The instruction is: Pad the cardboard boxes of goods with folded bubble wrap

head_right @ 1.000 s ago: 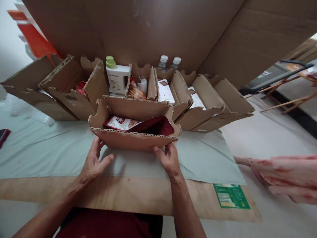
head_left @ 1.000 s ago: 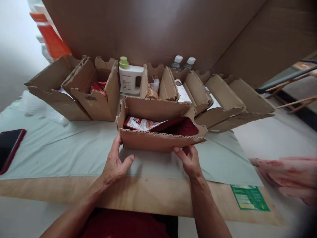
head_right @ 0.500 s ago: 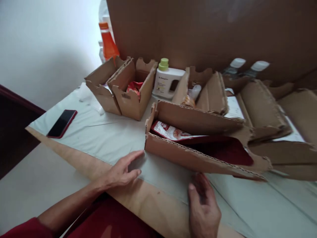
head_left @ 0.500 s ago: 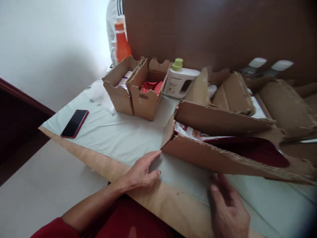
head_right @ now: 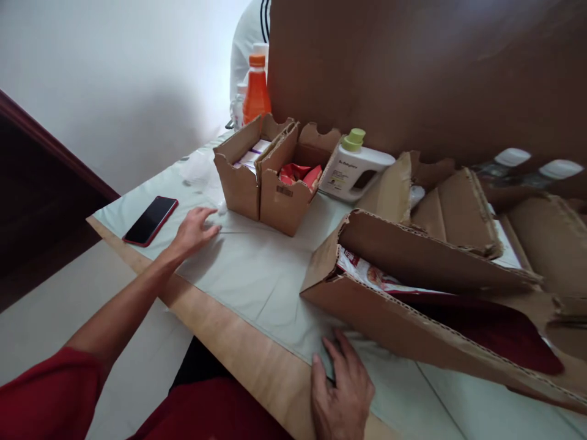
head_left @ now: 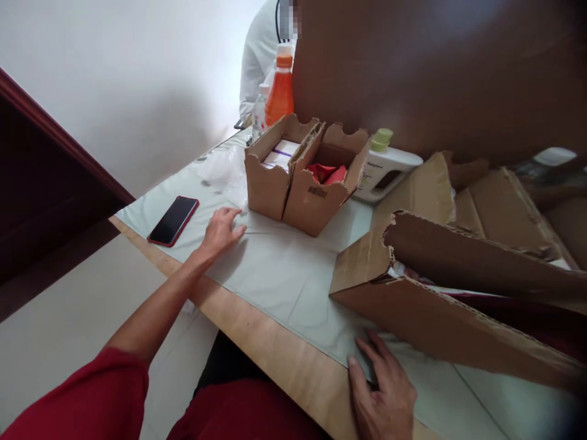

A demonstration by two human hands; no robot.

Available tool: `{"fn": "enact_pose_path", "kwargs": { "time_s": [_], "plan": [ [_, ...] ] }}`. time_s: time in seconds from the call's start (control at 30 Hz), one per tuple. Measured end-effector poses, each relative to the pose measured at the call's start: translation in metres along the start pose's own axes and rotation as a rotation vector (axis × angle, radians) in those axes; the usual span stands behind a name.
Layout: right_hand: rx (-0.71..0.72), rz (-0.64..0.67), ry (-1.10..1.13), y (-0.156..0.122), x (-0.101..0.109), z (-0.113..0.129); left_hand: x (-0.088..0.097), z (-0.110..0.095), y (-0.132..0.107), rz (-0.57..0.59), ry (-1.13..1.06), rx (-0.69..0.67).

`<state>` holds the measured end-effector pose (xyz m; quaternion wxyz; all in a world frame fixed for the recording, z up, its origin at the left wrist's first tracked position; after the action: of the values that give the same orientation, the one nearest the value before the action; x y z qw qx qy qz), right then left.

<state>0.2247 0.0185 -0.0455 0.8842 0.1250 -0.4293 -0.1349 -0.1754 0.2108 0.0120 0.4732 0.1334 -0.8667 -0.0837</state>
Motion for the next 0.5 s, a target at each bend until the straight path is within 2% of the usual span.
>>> {"fn": "enact_pose_path", "kwargs": {
  "time_s": [0.1, 0.17, 0.27, 0.37, 0.43, 0.5],
  "plan": [
    [-0.025, 0.0, 0.035, 0.001, 0.002, -0.001, -0.012, 0.009, 0.033, -0.08, 0.03, 0.059],
    [-0.043, -0.008, 0.043, 0.003, 0.004, -0.001, -0.015, 0.009, 0.046, -0.12, 0.029, 0.083],
    [-0.046, -0.016, 0.045, 0.004, 0.006, -0.002, 0.003, 0.007, 0.043, -0.209, 0.017, 0.097],
    [-0.018, -0.017, 0.039, 0.003, 0.005, -0.001, 0.036, 0.003, 0.001, -0.311, 0.006, 0.071],
    [-0.01, -0.03, 0.051, 0.001, 0.005, 0.004, 0.049, -0.006, -0.047, -0.348, -0.018, 0.021],
    [-0.028, -0.029, 0.126, -0.002, 0.006, 0.014, 0.049, -0.025, -0.101, -0.342, -0.125, -0.114]
  ]
}}
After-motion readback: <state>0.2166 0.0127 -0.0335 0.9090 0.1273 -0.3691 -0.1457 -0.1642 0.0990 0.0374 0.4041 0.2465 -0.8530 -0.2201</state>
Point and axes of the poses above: each hand's wrist, its own y-axis towards the middle knuckle, its own x-axis out of the back of the hand, z = x × y, the point moved 5 cm from there along y, towards the middle knuckle, and after that the axes turned 4 degrees about y, right-handed, at the moved point
